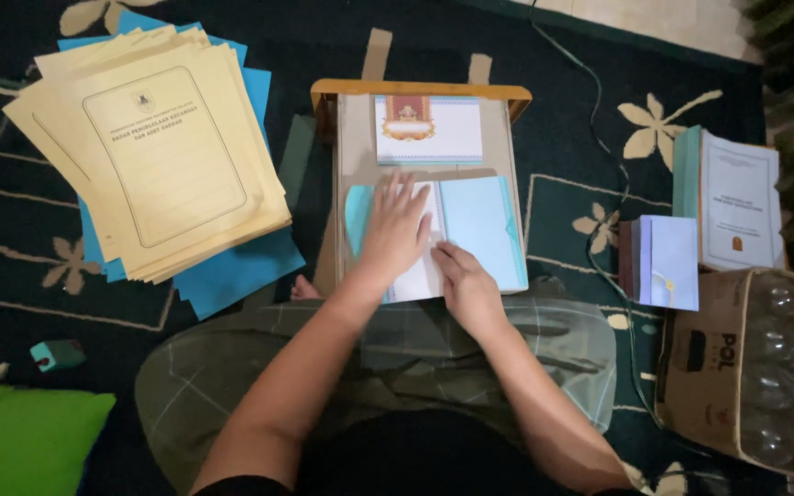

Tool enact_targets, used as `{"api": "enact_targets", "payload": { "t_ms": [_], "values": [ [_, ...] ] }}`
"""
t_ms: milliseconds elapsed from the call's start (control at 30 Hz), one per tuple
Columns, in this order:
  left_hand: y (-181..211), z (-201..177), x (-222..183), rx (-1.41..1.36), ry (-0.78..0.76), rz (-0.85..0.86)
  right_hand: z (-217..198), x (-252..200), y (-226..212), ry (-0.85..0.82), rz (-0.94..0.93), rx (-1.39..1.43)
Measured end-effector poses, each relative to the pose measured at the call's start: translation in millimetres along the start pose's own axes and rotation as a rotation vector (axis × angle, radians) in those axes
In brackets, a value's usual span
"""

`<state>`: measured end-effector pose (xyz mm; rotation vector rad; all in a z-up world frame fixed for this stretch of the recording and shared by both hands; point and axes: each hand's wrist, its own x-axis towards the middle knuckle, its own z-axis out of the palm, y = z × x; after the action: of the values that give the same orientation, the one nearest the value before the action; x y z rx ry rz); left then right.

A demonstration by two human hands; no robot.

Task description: The person sits on a rug and repeatedly folds light blue sheets of paper in half, then in half again, and places each folded unit into a small wooden tray. The person handles the sheets one at a time, smoothing each fold before stacking.

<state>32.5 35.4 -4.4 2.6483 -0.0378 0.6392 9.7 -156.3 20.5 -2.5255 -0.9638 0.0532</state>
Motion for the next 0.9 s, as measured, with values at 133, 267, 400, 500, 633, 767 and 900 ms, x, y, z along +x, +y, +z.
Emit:
{"api": "enact_targets", "payload": {
  "t_ms": [133, 267, 400, 500, 633, 767, 900],
  "values": [
    [-2.3, 3.3, -13.5, 0.049, -0.187, -0.069, -7.2, 5.9, 6.8, 0.004, -0.009, 0.002],
    [-3.6, 7.9, -16.4, 0.077, -0.227, -0.093, -9.0, 26.1, 15.6, -0.079, -0.065, -0.179],
    [-8.8, 19.0, -18.1, 0.092, -0.186, -0.082, -1.4, 53.5, 31.9, -0.198, -0.082, -0.238],
    [-8.1, 18.5, -14.8, 0.055, -0.230, -0.123, -12.8, 51.3, 19.9, -0.251, -0.034, -0.213],
    [-3.8, 5.0, -9.5, 0.032, -0.341, -0.197, -22.4, 31.0, 6.8, -0.323, 0.023, -0.184],
    [0.7, -1.9, -7.9, 0.057, -0.404, -0.200, -16.7, 31.0, 13.7, -0.343, 0.027, -0.147],
    [-0.3, -1.9, -8.0, 0.090, -0.416, -0.196, -5.2, 63.8, 27.8, -0.340, 0.015, -0.171]
  ]
}}
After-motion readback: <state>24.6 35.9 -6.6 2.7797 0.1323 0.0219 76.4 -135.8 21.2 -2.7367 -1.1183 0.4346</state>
